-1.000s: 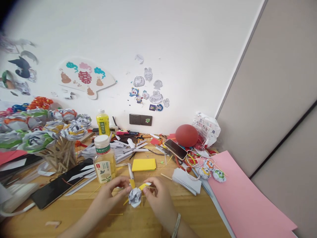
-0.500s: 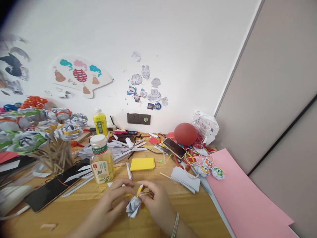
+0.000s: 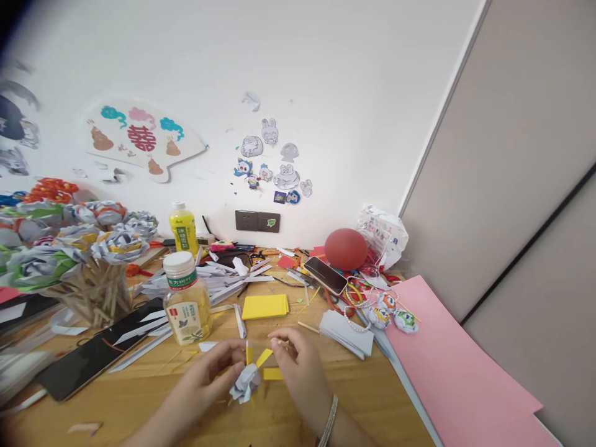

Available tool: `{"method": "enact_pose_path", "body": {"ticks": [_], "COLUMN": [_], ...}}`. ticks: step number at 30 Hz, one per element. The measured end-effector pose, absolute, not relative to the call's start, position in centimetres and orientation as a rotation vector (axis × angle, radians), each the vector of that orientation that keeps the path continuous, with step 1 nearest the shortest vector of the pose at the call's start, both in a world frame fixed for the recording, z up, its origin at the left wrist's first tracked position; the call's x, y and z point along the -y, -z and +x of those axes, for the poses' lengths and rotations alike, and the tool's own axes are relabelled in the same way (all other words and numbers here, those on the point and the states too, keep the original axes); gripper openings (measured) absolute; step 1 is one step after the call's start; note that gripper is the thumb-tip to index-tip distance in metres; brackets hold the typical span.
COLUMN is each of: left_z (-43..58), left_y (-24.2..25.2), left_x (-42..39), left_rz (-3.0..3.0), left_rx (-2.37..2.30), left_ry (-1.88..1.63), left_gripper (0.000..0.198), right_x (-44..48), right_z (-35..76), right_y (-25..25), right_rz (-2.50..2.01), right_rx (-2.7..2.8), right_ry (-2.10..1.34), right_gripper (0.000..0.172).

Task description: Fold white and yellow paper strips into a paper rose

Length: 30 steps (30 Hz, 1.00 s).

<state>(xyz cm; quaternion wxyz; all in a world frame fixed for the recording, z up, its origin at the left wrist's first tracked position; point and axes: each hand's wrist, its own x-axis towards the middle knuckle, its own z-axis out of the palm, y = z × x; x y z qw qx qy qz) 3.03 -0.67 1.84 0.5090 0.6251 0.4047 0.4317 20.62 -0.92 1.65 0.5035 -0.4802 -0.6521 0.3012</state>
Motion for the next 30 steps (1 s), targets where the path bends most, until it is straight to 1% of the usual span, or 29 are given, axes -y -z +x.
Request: {"method": "enact_pose_path", "body": {"ticks": [4,6,9,13,15,17,24,27,30], "left_z": [2.9,2.9,2.8,2.6,2.6,2.6,2.8,2.7,2.7], "left_y": [-1.9,-2.2,-2.7,-3.3,-3.5,-3.4,-2.3,-2.0,-2.0], "left_x": [0.5,0.6,1.0,1.8,2.1,2.2,1.9,1.9,1.9], "left_rz": [1.443,1.483,1.634,1.904,2.022,2.093,2.136,2.144,2.166], "left_rx": [-0.987,-1.034,-1.119,-1.066,-0.999,-0.979,-1.083,-1.128,-1.150], "left_ry": [-1.104,-1.105,-1.081,-1.102,-1.133,-1.159,-1.215,-1.227,-1.239], "left_gripper": [0.019,0.015,0.016,0.029,0.027,0.022,0.010,0.007,0.004], "right_x": [0.8,0.9,1.1,1.6,1.8,1.9,2.1,2.1,2.3], "right_z": [20.6,20.5,20.4,20.4,20.4,20.4,20.2,20.1,19.9], "right_y": [-1.4,-1.4,-1.7,-2.1,-2.2,-2.2,-2.1,-2.1,-2.3], "right_rz": [-1.164,-1.156,-1.096,-0.973,-0.936,-0.917,-0.968,-0.996,-1.021], "right_rx": [1.624,1.688,1.797,1.960,2.008,2.030,2.014,1.994,1.985], "right_ry": [-0.778,-0.743,-0.590,-0.333,-0.242,-0.198,-0.198,-0.216,-0.216], "right_gripper": [0.012,0.011,0.007,0.009,0.013,0.016,0.016,0.014,0.016]}}
